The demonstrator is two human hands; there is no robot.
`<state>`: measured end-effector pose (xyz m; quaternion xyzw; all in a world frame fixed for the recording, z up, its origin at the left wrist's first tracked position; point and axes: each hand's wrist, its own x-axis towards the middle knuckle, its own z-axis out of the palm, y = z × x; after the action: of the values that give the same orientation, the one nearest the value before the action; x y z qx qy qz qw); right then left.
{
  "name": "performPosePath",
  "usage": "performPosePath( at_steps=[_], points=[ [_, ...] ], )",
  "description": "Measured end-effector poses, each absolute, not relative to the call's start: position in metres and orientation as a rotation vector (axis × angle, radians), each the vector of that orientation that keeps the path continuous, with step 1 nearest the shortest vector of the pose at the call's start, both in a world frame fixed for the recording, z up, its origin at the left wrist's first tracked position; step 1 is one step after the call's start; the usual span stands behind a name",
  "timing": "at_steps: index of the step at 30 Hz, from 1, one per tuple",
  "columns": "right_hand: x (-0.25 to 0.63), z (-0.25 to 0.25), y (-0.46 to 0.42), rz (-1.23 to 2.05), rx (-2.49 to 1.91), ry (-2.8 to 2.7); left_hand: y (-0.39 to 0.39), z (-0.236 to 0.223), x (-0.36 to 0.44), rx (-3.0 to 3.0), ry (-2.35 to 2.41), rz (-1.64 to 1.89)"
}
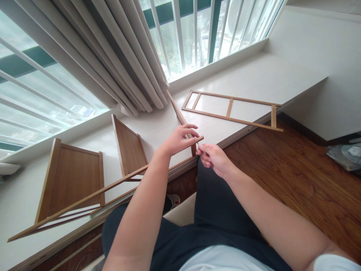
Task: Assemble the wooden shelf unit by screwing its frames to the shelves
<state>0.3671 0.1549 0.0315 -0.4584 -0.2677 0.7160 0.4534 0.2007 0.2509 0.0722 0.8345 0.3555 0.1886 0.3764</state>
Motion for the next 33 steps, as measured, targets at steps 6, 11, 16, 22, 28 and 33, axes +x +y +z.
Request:
performPosePath(
  at_steps=[6,11,16,22,28,33],
  points=[
    [0.365,0.030,0.152,1.740,-1.107,-0.649,0.252,0.070,0.202,2.189,0.903,0.496],
    [0.365,0.025,0.151,1.746,-1.082,-0.659,0.252,0.070,0.203,2.179,0.920,0.489],
    [0.368,0.021,0.150,1.680,-1.102,-0.752,0.252,0.071,0.202,2.176,0.921,0.479],
    [0.375,0.001,0.142,1.441,-1.165,-0.929,0.253,0.069,0.202,2.158,0.907,0.488],
    [0.386,-0.059,0.129,0.890,-1.234,-1.212,0.253,0.068,0.201,2.160,0.908,0.485],
    [0.393,-0.077,0.134,0.676,-1.166,-1.287,0.252,0.069,0.202,2.163,0.909,0.494]
  ],
)
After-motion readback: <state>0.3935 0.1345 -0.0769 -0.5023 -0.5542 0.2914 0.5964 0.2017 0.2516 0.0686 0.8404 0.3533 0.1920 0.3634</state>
